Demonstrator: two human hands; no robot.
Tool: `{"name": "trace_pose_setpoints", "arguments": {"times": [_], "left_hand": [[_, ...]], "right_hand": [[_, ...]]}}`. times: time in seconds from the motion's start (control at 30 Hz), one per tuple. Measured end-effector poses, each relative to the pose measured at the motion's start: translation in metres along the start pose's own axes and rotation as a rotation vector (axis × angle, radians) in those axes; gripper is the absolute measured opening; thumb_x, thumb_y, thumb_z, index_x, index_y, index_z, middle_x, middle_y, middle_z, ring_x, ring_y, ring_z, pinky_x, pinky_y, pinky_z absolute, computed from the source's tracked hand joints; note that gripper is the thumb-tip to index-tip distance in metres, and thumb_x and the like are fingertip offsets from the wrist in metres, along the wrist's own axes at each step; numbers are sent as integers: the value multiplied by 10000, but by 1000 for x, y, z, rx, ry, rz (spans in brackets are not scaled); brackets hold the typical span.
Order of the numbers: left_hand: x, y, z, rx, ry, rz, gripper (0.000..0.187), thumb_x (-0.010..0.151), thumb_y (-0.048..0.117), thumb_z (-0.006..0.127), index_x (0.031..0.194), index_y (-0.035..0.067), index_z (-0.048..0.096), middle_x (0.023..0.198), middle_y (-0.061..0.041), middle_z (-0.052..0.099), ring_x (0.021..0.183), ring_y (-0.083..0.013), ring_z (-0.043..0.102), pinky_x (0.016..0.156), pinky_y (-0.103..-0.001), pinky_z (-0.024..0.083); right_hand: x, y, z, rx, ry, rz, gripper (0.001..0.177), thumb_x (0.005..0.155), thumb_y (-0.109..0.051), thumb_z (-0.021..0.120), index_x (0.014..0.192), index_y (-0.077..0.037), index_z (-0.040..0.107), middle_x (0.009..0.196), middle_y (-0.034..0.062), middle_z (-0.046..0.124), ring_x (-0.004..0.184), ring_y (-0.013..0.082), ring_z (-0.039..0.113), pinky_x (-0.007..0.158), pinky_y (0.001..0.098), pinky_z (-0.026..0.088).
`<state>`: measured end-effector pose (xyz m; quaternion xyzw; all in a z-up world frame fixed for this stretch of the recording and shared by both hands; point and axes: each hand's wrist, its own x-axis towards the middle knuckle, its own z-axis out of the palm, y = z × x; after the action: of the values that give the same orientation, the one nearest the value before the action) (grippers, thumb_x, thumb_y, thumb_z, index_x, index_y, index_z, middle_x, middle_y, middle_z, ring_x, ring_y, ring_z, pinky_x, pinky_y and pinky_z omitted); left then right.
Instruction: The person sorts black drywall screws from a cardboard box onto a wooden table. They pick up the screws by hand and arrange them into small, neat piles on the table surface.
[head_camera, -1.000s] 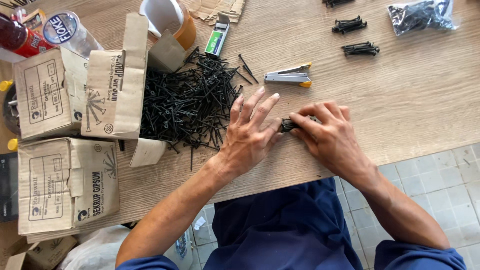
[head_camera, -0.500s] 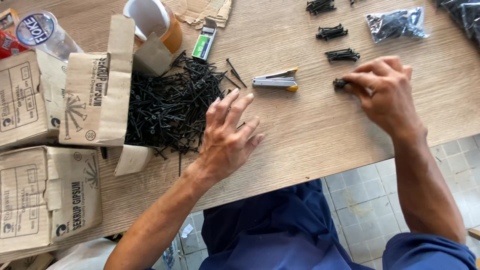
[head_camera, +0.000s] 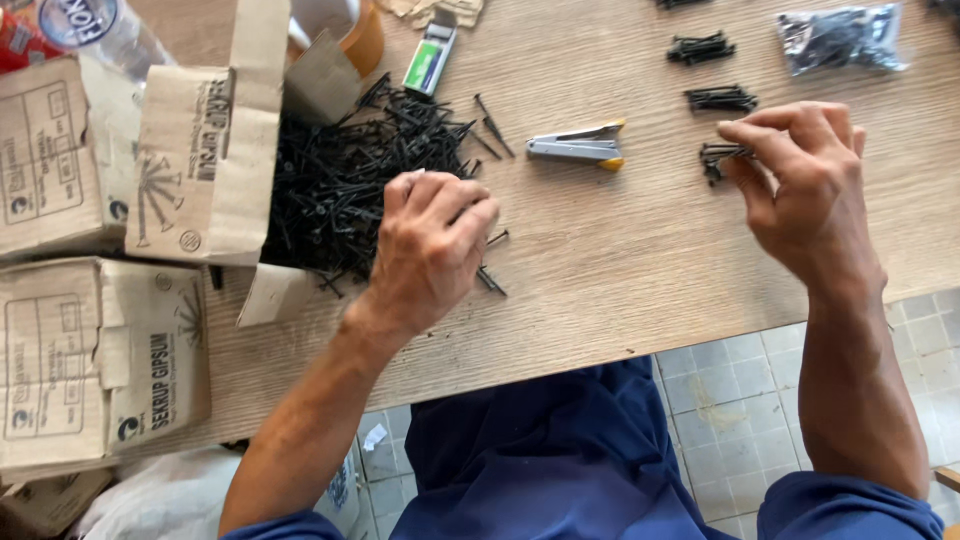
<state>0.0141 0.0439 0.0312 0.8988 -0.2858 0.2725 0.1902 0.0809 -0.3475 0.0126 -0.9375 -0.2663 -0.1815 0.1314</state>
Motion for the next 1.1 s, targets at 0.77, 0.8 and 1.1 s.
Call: {"name": "trace_pose_setpoints", "arguments": {"times": [0.77,0.8,1.1], "left_hand": [[-8,-21,-42,-7,-412,90,212,890,238,713,1055,109,745,1033,-111,643,999,-307,580,801,-461,470],[-10,-20,-37,-8,-411,90,212,890,238,713,1055,109,745,1033,-111,643,999,-307,580,801,-461,470],[-18,4,10,72,-359,137,408,897,476,845,1046,114,728,1044,-74,651,1021,-287,593,810,-424,481]], "right_hand": [[33,-153,31,372,-195,-423,184,1059,-106,681,1236,-106,732,1175,58,743,994,294,650,907,425,518],[29,-148,32,371,-196,-424,184,1059,-106,681,1236,-106,732,1175,58,743,994,294,650,907,425,518],[9,-126,21,362,-203,-224,424,990,-216,802,1362,-41,697,1235,150,659,1061,336,624,945,460,546]]}}
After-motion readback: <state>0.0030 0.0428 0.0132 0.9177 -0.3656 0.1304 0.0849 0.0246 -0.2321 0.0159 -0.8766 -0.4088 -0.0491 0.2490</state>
